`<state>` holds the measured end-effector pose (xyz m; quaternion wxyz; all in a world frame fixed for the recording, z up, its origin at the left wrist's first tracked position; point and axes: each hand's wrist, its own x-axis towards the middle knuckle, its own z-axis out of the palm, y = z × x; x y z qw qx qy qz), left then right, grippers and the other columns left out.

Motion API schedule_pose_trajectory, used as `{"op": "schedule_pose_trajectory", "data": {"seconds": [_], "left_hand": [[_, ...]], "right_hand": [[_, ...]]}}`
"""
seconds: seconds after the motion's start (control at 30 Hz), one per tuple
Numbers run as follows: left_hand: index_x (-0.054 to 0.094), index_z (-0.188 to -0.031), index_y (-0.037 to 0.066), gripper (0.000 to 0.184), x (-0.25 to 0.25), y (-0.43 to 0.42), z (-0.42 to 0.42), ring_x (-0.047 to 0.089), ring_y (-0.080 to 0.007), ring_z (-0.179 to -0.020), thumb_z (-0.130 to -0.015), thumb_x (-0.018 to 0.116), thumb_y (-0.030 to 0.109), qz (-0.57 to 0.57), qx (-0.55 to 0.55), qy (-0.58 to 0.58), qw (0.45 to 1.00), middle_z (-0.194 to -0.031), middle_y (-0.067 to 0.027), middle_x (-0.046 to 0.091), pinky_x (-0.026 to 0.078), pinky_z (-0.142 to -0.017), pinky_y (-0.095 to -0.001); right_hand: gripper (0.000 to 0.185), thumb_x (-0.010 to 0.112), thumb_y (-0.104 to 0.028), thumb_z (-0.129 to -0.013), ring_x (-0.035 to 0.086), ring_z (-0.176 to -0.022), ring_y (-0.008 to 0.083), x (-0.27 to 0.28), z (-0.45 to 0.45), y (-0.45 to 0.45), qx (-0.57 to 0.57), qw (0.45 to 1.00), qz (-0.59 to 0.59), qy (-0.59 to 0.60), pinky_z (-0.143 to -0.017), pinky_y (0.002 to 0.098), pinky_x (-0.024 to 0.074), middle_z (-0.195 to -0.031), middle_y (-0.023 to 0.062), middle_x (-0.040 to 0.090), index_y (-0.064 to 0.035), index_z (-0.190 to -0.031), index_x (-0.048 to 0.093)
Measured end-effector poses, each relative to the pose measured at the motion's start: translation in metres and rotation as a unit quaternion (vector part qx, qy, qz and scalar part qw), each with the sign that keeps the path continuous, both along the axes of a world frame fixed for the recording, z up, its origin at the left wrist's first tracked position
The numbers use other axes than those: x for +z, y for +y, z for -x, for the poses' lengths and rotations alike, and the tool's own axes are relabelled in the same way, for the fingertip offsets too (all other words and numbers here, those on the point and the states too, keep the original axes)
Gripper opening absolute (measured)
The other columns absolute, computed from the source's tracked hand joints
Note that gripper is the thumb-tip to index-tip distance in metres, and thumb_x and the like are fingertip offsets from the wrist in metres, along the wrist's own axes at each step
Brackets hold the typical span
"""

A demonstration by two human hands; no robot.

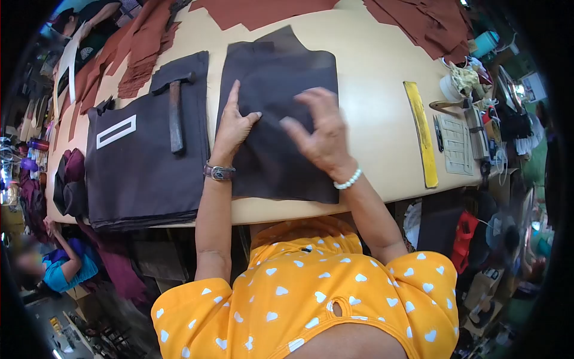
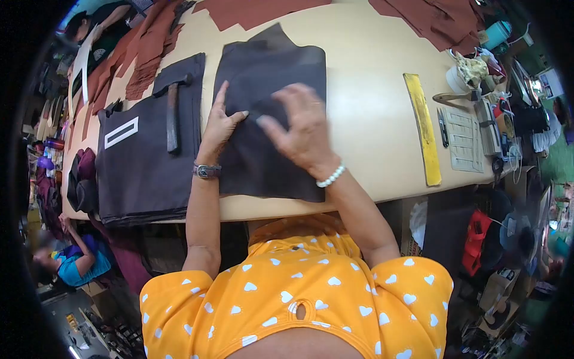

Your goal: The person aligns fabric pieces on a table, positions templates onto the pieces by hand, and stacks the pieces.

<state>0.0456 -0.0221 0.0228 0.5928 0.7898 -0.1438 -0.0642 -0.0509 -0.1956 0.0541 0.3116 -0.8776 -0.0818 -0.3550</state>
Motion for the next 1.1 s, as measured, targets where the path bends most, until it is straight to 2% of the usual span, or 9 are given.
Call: {"op": "schedule_pose_trajectory", "data": {"seconds": [0.1, 0.17, 0.27, 0.4, 0.67, 0.7, 0.77, 0.97, 1.1], "left_hand": [[0.028, -0.14, 0.0, 0.075, 0.002, 0.005, 0.007, 0.042, -0.0261, -0.124, -0.072, 0.061, -0.003, 0.001, 0.017, -0.046, 0.999, -0.136, -0.0205, 0.041, 0.031, -0.103, -0.0272], [0.037, -0.136, 0.001, 0.067, -0.004, 0.013, 0.005, 0.042, -0.0294, -0.125, -0.073, 0.06, -0.001, -0.011, 0.003, -0.062, 0.998, -0.132, -0.0223, 0.046, 0.032, -0.103, -0.0281], [0.049, -0.126, 0.0, 0.051, -0.008, 0.018, 0.006, 0.046, -0.0304, -0.122, -0.076, 0.059, 0.002, -0.085, 0.001, -0.007, 0.996, -0.126, -0.022, 0.052, 0.034, -0.101, -0.0297], [0.055, -0.118, -0.003, 0.042, -0.017, 0.003, 0.01, 0.053, -0.0299, -0.113, -0.077, 0.059, 0.005, -0.038, -0.017, -0.03, 0.999, -0.118, -0.0227, 0.056, 0.039, -0.097, -0.0309], [0.06, -0.113, 0.001, 0.038, -0.013, -0.044, 0.028, 0.06, -0.027, -0.103, -0.075, 0.063, 0.004, -0.045, -0.059, -0.006, 0.997, -0.112, -0.0183, 0.061, 0.044, -0.09, -0.0307], [0.06, -0.113, 0.001, 0.037, -0.016, -0.041, 0.028, 0.06, -0.0228, -0.098, -0.076, 0.063, 0.003, -0.038, -0.059, -0.001, 0.998, -0.108, -0.0155, 0.062, 0.045, -0.087, -0.0281], [0.06, -0.113, 0.0, 0.036, -0.023, -0.028, 0.027, 0.059, -0.0142, -0.089, -0.078, 0.063, 0.001, -0.027, -0.057, 0.011, 0.998, -0.101, -0.01, 0.064, 0.047, -0.081, -0.023], [0.058, -0.118, -0.001, 0.042, -0.013, 0.0, 0.028, 0.059, -0.0143, -0.089, -0.076, 0.065, -0.002, -0.053, -0.08, 0.076, 0.992, -0.101, -0.008, 0.063, 0.048, -0.079, -0.0226], [0.055, -0.121, -0.001, 0.047, -0.013, 0.005, 0.028, 0.057, -0.0144, -0.094, -0.075, 0.065, -0.003, -0.042, -0.096, 0.023, 0.994, -0.109, -0.0096, 0.059, 0.047, -0.082, -0.0228]], "right_hand": [[0.063, 0.069, -0.033, -0.076, 0.056, -0.096, 0.0373, -0.02, 0.001, -0.029, -0.211, 0.966, -0.03, 0.146, -0.082, 0.0415, 0.0456, -0.105, 0.0213, 0.056, 0.0058, -0.12, 0.045], [0.067, 0.069, -0.028, -0.075, 0.06, -0.095, 0.036, -0.01, -0.006, -0.043, -0.168, 0.909, -0.168, 0.341, -0.081, 0.0397, 0.0482, -0.106, 0.024, 0.058, 0.0074, -0.124, 0.041], [0.067, 0.07, -0.019, -0.074, 0.06, -0.099, 0.0335, -0.03, -0.02, -0.054, -0.031, 0.874, -0.36, 0.326, -0.086, 0.0368, 0.048, -0.109, 0.027, 0.059, 0.0084, -0.126, 0.039], [0.07, 0.071, -0.011, -0.071, 0.058, -0.105, 0.0336, -0.066, -0.031, -0.094, -0.056, 0.897, -0.33, 0.29, -0.089, 0.035, 0.0468, -0.114, 0.0294, 0.056, 0.008, -0.129, 0.037], [0.068, 0.075, -0.015, -0.069, 0.065, -0.089, 0.0289, -0.049, -0.007, -0.137, -0.135, 0.907, -0.267, 0.296, -0.079, 0.0334, 0.0509, -0.101, 0.028, 0.062, 0.0032, -0.126, 0.043], [0.067, 0.075, -0.016, -0.069, 0.065, -0.088, 0.0288, -0.051, -0.006, -0.135, -0.146, 0.913, -0.255, 0.284, -0.078, 0.0337, 0.0509, -0.1, 0.0282, 0.062, 0.0023, -0.126, 0.044], [0.068, 0.076, -0.022, -0.069, 0.065, -0.087, 0.0301, -0.051, -0.005, -0.127, -0.194, 0.93, -0.17, 0.261, -0.077, 0.0348, 0.0507, -0.099, 0.0258, 0.063, 0.0008, -0.125, 0.046], [0.077, 0.076, -0.04, -0.065, 0.063, -0.086, 0.0316, -0.039, -0.003, -0.11, -0.227, 0.918, -0.112, 0.306, -0.076, 0.0382, 0.0497, -0.091, 0.017, 0.064, -0.0036, -0.126, 0.047], [0.08, 0.076, -0.047, -0.064, 0.063, -0.085, 0.031, -0.042, -0.002, -0.107, -0.244, 0.923, -0.071, 0.288, -0.075, 0.0396, 0.0497, -0.09, 0.0153, 0.063, -0.0051, -0.126, 0.046]]}}
